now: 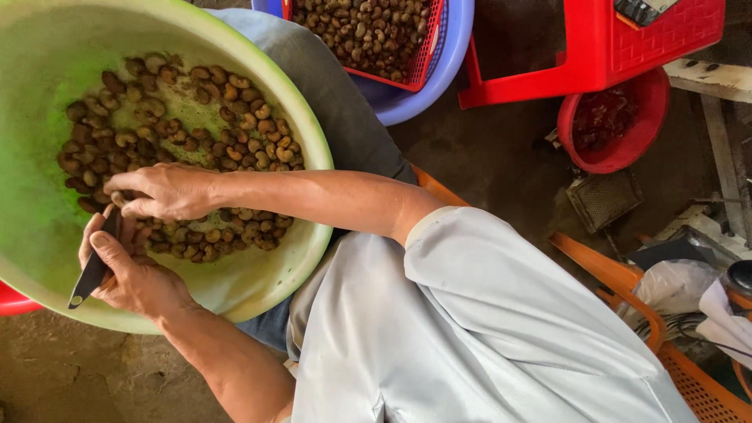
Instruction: Manually scraping the outer skin or residue from individual nuts using a small hand tool
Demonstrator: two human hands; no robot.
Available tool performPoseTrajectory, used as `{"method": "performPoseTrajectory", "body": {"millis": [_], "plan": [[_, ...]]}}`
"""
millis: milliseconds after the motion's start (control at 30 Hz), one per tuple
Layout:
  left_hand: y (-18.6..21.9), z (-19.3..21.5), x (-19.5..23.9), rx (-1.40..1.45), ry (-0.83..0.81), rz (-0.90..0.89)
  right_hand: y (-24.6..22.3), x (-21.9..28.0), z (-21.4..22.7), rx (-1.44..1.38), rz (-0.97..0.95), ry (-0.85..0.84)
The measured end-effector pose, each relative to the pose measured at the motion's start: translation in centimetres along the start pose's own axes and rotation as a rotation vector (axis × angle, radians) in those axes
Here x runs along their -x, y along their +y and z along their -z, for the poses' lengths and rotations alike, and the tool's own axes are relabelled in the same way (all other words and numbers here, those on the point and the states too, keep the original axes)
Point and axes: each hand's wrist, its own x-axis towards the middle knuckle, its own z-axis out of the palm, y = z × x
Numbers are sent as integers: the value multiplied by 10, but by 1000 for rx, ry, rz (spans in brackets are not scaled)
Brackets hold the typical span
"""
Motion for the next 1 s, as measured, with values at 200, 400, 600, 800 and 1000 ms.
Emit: {"method": "performPoseTrajectory", "body": {"millis": [200,400,600,800,1000], "plan": [[-1,2,-1,53,-31,7,-33,19,20,-176,26,2],[3,0,-1,87,-74,43,-27,13,17,-332,-20,-53],[3,0,-1,147,-83,41,-7,4,10,-118,62,4],[-3,5,-3,165,-45,70,1,4,6,-29,104,-85],[7,0,1,31,-101,-8,9,3,5,68,118,-139]]}}
